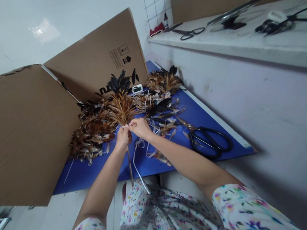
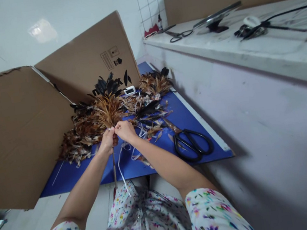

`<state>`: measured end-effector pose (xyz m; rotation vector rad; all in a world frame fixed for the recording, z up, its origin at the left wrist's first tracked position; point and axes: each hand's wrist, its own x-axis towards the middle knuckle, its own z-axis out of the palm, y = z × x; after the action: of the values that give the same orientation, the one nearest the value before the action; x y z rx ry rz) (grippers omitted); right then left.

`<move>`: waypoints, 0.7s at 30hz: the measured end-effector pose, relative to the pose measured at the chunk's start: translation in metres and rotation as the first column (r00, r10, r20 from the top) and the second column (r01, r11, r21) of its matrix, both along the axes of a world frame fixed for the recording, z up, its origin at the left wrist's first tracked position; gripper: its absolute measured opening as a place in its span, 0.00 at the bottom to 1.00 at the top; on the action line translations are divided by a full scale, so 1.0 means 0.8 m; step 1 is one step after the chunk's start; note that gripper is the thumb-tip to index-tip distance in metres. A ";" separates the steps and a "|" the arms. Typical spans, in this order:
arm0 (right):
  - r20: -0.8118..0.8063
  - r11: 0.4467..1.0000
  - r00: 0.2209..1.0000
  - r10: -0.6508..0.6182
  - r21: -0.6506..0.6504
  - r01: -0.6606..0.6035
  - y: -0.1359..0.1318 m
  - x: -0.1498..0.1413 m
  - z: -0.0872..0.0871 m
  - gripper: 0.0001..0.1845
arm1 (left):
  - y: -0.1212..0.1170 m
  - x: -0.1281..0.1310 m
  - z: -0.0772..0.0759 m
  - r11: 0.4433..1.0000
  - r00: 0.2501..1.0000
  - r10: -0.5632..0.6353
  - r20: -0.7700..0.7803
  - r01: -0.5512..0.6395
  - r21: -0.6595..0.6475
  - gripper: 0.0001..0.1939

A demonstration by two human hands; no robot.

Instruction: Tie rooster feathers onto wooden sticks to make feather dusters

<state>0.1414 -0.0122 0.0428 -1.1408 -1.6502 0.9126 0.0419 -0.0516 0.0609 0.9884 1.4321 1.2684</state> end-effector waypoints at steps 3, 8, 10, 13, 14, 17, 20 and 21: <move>-0.010 1.000 1.000 -0.007 -0.016 0.007 0.005 -0.001 -0.005 0.07 | 0.004 0.002 -0.001 1.000 1.000 -0.004 -0.020 0.004 -0.020 0.18; -0.022 0.996 0.999 -0.030 -0.080 0.028 0.009 -0.003 -0.004 0.08 | 0.011 -0.001 -0.008 0.997 0.997 -0.024 -0.069 0.019 -0.071 0.15; -0.028 0.994 0.999 -0.039 -0.108 0.035 0.010 -0.003 -0.001 0.10 | 0.014 -0.002 -0.011 0.996 0.996 -0.048 -0.078 0.042 -0.076 0.15; -0.034 0.989 0.998 -0.054 -0.142 0.049 0.010 0.000 0.002 0.11 | 0.015 -0.001 -0.013 0.995 0.994 -0.071 -0.088 0.064 -0.080 0.15; -0.036 0.988 0.998 -0.056 -0.149 0.050 0.010 0.001 0.002 0.11 | 0.014 0.000 -0.013 0.994 0.993 -0.076 -0.089 0.068 -0.082 0.14; -0.049 0.987 0.998 -0.047 -0.155 0.039 0.011 0.003 -0.001 0.11 | 0.010 0.002 -0.011 0.993 0.992 -0.090 -0.083 0.084 -0.079 0.14; -0.064 0.988 0.998 -0.029 -0.150 0.019 0.015 0.004 -0.006 0.11 | 0.006 0.003 -0.009 0.993 0.993 -0.100 -0.069 0.096 -0.070 0.15; -0.070 0.989 0.997 -0.024 -0.150 0.014 0.016 0.004 -0.008 0.10 | 0.005 0.003 -0.008 0.992 0.992 -0.113 -0.057 0.109 -0.065 0.16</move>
<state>0.1447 0.0008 0.0366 -1.2082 -1.5311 1.0675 0.0439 -0.0472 0.0544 1.0574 1.4339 1.1152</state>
